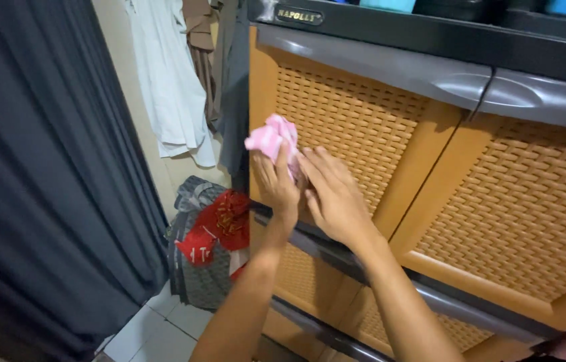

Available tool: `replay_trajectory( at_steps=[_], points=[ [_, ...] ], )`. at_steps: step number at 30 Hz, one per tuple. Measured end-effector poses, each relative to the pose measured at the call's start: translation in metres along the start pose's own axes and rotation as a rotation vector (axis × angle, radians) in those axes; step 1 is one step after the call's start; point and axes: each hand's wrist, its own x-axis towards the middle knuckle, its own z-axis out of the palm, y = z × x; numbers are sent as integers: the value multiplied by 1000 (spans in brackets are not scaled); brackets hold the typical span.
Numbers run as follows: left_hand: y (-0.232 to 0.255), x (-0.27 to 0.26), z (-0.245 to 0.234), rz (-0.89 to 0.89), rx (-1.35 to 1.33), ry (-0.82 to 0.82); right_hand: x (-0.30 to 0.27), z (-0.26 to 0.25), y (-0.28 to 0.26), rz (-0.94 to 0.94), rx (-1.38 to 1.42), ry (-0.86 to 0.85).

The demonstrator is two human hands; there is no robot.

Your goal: The person wipes the exterior of a woven cabinet with a pink cloth. They clean the front panels, side edges, and metal handles in a systematic manner, then place the cloth on a nearby bed.

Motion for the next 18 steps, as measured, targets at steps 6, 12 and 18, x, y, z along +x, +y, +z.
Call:
replay_trajectory(
  at_steps=[6,12,18],
  points=[
    [48,51,-22,-216,-538,29,-65,-36,44,86,-645,182],
    [74,24,-26,121,-780,-127,-90,-33,76,14,-881,415],
    [-39,-33,23,14,-236,-100,-89,-32,78,-68,-805,479]
  ],
)
